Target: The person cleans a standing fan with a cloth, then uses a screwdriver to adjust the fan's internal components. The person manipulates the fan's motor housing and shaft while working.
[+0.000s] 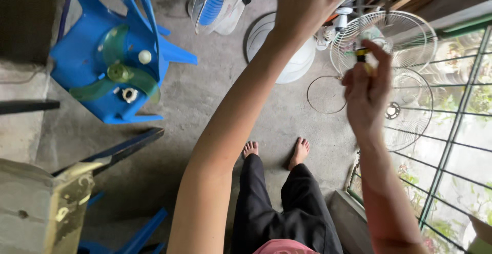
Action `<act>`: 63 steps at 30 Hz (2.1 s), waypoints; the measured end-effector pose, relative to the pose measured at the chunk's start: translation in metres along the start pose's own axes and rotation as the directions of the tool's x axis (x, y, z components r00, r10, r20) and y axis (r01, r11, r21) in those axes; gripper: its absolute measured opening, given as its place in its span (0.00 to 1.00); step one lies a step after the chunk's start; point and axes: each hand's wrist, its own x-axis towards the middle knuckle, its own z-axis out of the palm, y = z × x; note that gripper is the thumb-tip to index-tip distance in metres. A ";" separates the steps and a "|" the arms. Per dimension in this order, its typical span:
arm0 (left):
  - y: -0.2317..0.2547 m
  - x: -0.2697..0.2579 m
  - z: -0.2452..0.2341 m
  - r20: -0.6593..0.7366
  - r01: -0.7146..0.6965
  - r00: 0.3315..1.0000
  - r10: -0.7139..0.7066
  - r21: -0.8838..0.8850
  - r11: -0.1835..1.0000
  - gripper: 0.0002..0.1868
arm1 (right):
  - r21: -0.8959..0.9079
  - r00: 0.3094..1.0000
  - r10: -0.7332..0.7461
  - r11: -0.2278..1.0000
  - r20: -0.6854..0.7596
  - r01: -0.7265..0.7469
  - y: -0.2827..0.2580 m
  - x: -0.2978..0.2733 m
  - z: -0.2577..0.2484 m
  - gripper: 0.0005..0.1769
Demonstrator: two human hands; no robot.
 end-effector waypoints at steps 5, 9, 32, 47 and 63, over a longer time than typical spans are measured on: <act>0.018 0.007 -0.030 0.018 0.058 0.998 -0.058 -0.038 0.998 0.17 | 0.290 0.983 0.182 0.939 0.032 -0.183 -0.027 0.006 0.010 0.18; 0.019 0.011 -0.038 0.138 0.155 0.980 -0.145 -0.063 0.986 0.17 | 0.354 0.964 0.264 0.901 0.012 -0.251 -0.037 0.012 0.017 0.19; 0.015 0.032 -0.054 0.168 0.011 0.986 0.003 -0.078 0.997 0.31 | 0.803 0.835 0.444 0.338 0.325 -0.492 -0.039 0.023 -0.006 0.19; 0.016 0.033 -0.050 0.382 0.249 0.894 -0.232 0.007 0.969 0.22 | -0.548 0.973 0.228 0.819 0.039 -0.170 -0.037 0.036 0.000 0.13; 0.099 -0.036 -0.072 0.763 0.935 0.342 -0.549 -0.334 0.118 0.32 | 0.765 0.834 0.502 0.437 0.229 -0.474 -0.007 0.035 -0.005 0.10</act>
